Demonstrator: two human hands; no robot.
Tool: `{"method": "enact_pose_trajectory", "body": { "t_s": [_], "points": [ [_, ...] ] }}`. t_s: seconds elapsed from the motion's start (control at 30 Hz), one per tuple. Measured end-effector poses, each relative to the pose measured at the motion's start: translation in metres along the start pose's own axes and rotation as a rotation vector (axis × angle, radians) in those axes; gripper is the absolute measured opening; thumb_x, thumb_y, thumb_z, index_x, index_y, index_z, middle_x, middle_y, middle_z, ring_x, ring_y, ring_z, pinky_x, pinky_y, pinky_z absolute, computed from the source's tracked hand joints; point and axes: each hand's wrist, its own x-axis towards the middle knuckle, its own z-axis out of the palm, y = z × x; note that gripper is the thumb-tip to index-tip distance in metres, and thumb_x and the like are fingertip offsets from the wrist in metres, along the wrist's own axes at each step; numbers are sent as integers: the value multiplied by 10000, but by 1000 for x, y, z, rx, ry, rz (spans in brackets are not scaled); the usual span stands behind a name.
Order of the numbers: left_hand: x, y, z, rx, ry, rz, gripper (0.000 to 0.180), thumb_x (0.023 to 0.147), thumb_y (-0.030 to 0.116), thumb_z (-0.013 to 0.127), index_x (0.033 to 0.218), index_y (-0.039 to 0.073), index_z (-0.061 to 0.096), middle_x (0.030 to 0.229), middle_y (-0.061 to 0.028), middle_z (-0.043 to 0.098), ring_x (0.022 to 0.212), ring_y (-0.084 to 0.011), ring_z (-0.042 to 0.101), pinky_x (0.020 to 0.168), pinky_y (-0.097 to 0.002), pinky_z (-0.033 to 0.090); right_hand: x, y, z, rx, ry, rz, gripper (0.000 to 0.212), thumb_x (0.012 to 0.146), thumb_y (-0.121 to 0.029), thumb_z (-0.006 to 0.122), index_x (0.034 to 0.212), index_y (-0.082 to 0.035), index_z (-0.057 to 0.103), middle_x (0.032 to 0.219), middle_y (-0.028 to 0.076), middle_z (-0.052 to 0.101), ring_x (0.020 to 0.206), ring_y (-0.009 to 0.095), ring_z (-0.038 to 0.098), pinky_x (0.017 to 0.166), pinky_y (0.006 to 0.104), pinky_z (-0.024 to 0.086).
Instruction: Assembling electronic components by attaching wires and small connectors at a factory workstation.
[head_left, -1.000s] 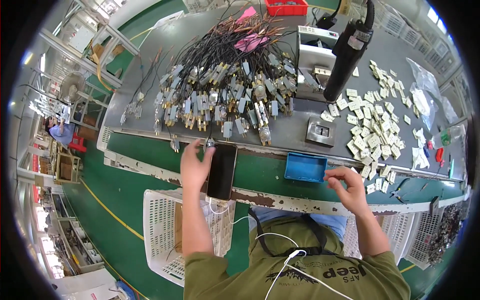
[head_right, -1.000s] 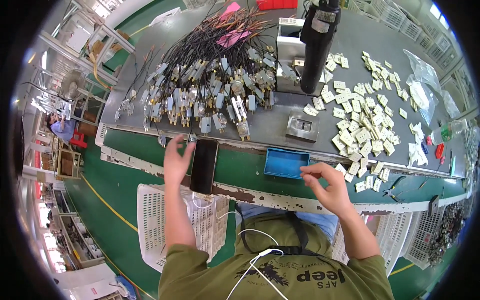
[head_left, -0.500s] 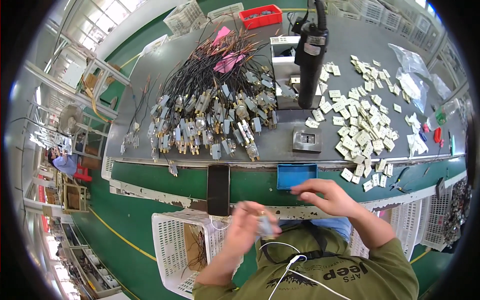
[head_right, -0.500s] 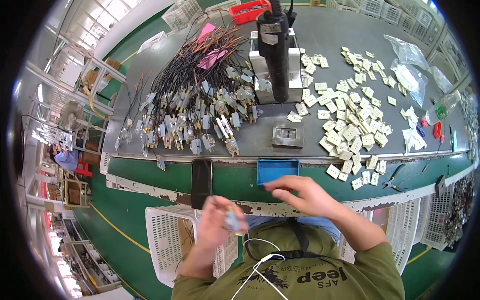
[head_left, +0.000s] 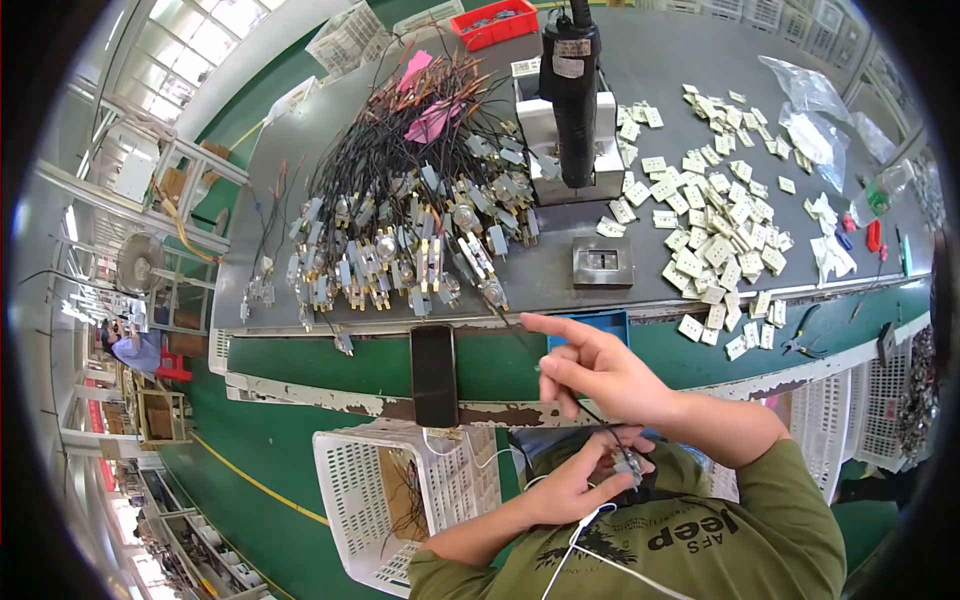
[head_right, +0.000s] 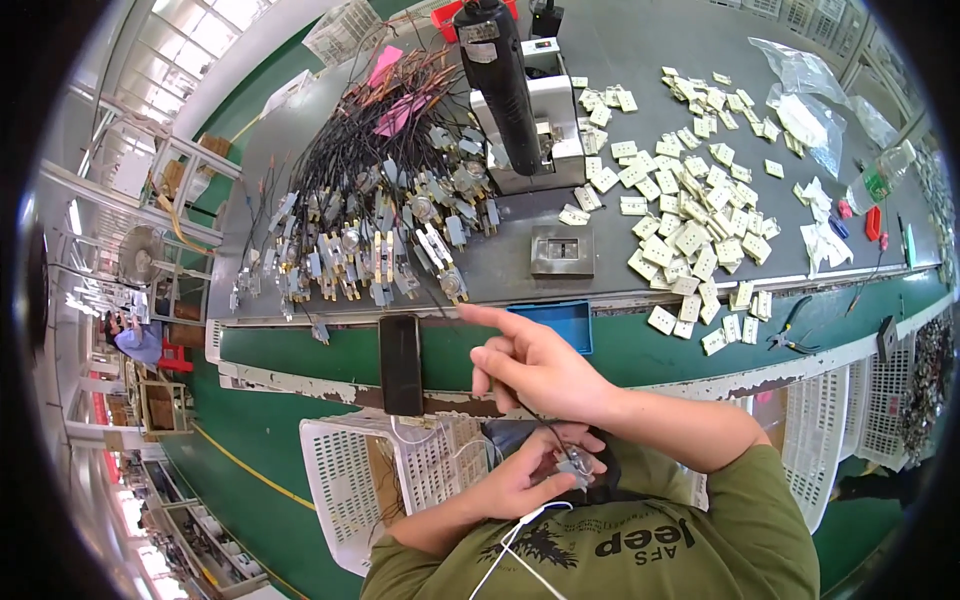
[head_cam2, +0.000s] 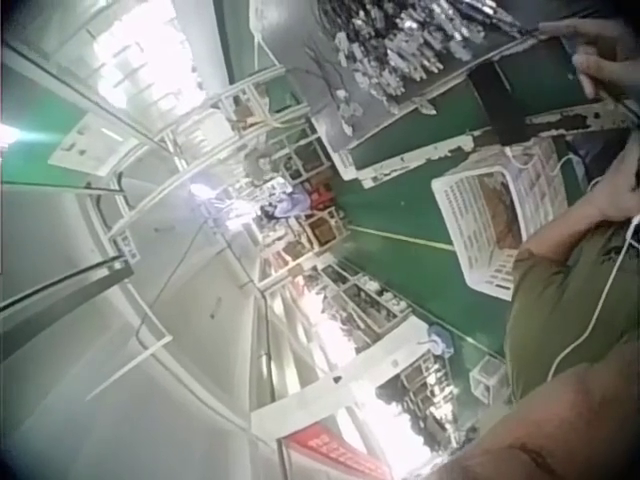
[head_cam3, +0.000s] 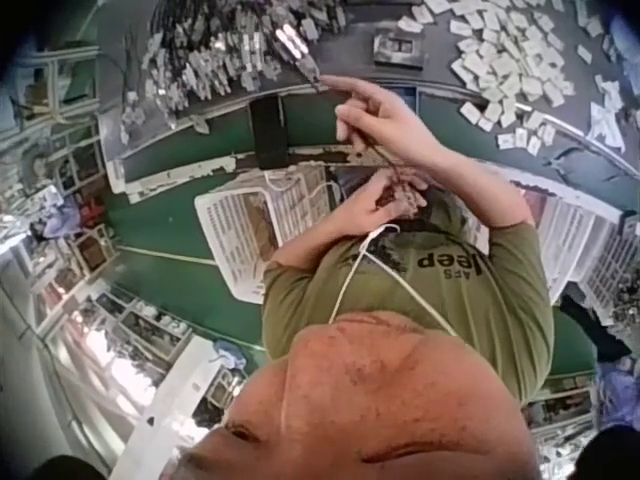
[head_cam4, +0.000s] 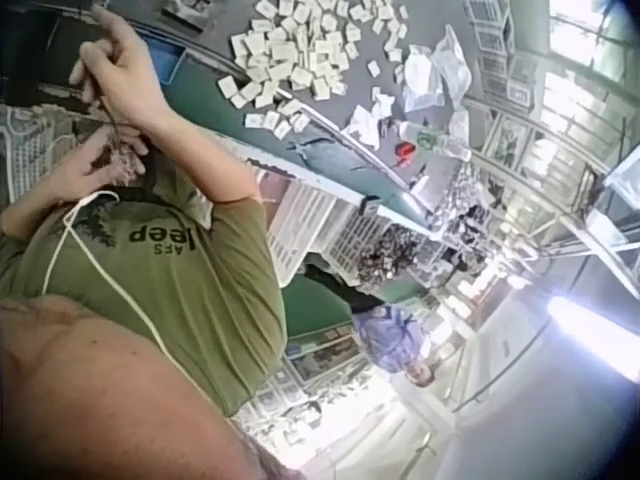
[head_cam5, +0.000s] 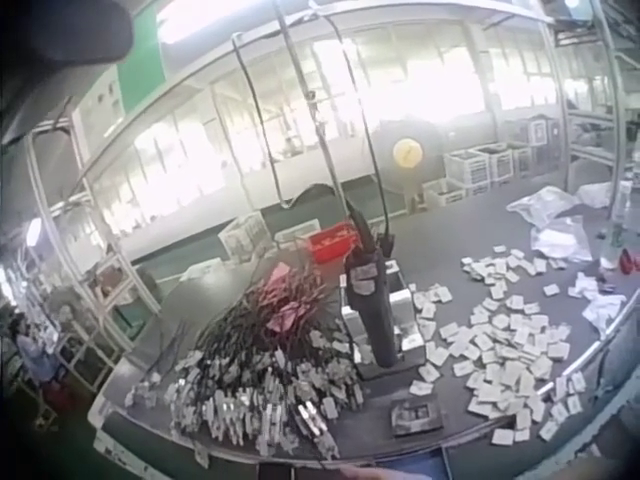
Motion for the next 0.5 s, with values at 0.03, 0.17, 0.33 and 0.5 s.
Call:
{"method": "enact_pose_trajectory", "body": {
  "t_s": [0.03,0.17,0.33,0.5],
  "points": [
    [1,2,-1,-31,-65,-49,463,952,93,533,1362,4,336,1223,-125,513,1100,-190,555,901,-322,473,-6,2,-3,-2,6,12,465,987,-130,489,1424,-57,349,813,62,629,623,93,543,605,243,467],
    [11,13,-2,138,-298,-163,369,936,124,570,1270,1,471,1224,-112,528,1127,-181,548,928,-319,461,-35,8,-17,12,-49,39,409,1011,-151,429,1403,-45,378,836,50,626,606,60,531,618,215,465],
    [22,12,-4,192,-129,-115,361,916,178,589,1212,-10,502,1122,-114,593,1082,-234,557,950,-366,420,-38,-21,-14,55,-85,-77,359,1021,-152,401,1358,-31,425,935,78,647,655,73,576,638,217,484],
    [17,-5,-27,295,303,225,396,849,23,606,1197,33,417,862,-79,570,775,-164,596,741,-305,492,-14,-27,-50,-815,307,-721,349,945,-103,533,1283,-22,504,1064,99,668,865,175,637,746,317,510]
  ]
}}
